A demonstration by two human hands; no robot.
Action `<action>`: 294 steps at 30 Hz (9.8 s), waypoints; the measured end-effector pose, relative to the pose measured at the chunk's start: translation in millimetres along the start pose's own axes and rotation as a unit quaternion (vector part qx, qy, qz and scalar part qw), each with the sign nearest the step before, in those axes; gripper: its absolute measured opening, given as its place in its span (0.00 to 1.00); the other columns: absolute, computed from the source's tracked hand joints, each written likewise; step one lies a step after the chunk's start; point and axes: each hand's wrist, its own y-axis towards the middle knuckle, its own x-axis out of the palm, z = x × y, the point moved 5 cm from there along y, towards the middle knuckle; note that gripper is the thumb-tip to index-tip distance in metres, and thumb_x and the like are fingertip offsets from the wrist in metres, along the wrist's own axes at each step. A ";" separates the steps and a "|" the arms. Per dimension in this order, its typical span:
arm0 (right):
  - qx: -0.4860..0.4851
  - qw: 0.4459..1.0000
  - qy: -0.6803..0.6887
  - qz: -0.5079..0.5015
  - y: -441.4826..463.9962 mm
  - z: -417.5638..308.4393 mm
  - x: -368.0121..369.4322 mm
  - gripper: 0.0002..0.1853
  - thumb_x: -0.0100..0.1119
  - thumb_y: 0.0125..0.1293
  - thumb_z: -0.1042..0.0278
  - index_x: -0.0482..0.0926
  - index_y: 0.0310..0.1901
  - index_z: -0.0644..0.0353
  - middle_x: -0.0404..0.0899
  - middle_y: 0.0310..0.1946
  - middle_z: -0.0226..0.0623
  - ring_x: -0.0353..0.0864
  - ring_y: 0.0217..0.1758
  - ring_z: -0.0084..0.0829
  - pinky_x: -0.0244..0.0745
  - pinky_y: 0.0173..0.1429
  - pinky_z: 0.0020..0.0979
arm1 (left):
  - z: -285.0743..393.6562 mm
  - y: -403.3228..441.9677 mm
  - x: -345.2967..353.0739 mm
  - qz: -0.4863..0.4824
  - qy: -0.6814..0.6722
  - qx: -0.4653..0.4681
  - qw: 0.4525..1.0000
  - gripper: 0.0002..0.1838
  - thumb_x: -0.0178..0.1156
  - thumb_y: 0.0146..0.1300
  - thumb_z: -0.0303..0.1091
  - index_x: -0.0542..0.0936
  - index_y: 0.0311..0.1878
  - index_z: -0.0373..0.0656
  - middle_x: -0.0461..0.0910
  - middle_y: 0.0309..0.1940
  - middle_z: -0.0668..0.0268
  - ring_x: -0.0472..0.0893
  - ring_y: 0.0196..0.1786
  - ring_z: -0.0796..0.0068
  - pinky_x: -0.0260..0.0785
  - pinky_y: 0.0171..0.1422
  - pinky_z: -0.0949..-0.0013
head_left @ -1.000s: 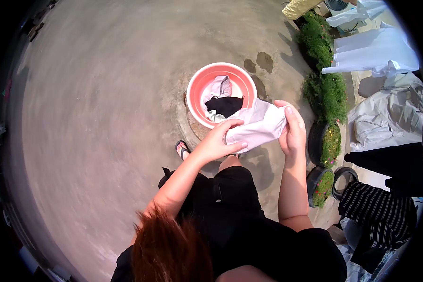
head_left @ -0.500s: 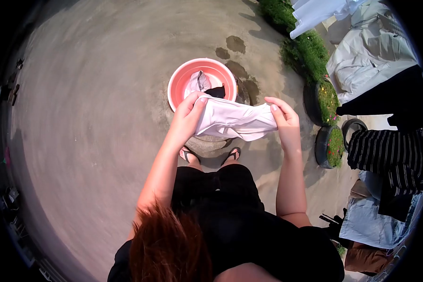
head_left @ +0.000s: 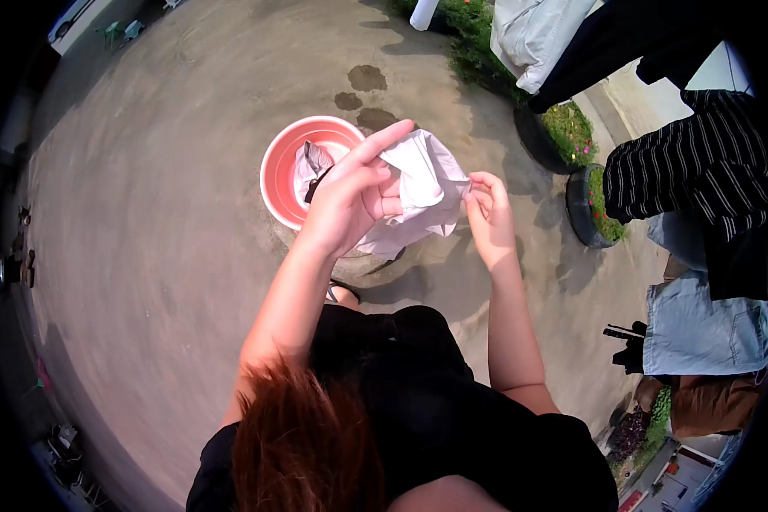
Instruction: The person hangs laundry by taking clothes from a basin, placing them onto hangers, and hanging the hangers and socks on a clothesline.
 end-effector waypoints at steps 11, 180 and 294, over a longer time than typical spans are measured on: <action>0.008 0.998 0.064 0.011 -102.7 -16.4 -114.1 0.20 0.58 0.66 0.67 0.71 0.57 0.66 0.78 0.45 0.35 0.75 0.47 0.24 0.70 0.51 0.27 | -163.9 22.4 161.3 -0.063 0.116 0.034 0.991 0.38 0.42 0.54 0.17 0.51 0.73 0.34 0.60 0.67 0.47 0.74 0.62 0.51 0.70 0.62 0.58; 0.085 0.936 0.267 -0.212 -410.2 -61.6 -283.7 0.47 0.63 0.56 0.51 0.54 0.68 0.77 0.61 0.27 0.27 0.56 0.23 0.15 0.51 0.23 0.19 | -244.3 -90.4 346.4 -0.285 0.733 0.332 0.520 0.17 0.62 0.43 0.42 0.82 0.37 0.44 0.78 0.33 0.63 0.75 0.40 0.59 0.64 0.53 0.61; -0.200 0.923 -0.302 0.127 -368.9 -122.4 -386.2 0.09 0.63 0.56 0.78 0.80 0.40 0.65 0.76 0.29 0.35 0.74 0.31 0.25 0.68 0.34 0.25 | -196.6 -144.7 246.8 -0.031 0.755 0.388 0.528 0.12 0.66 0.53 0.29 0.71 0.24 0.37 0.66 0.17 0.61 0.66 0.21 0.64 0.59 0.26 0.65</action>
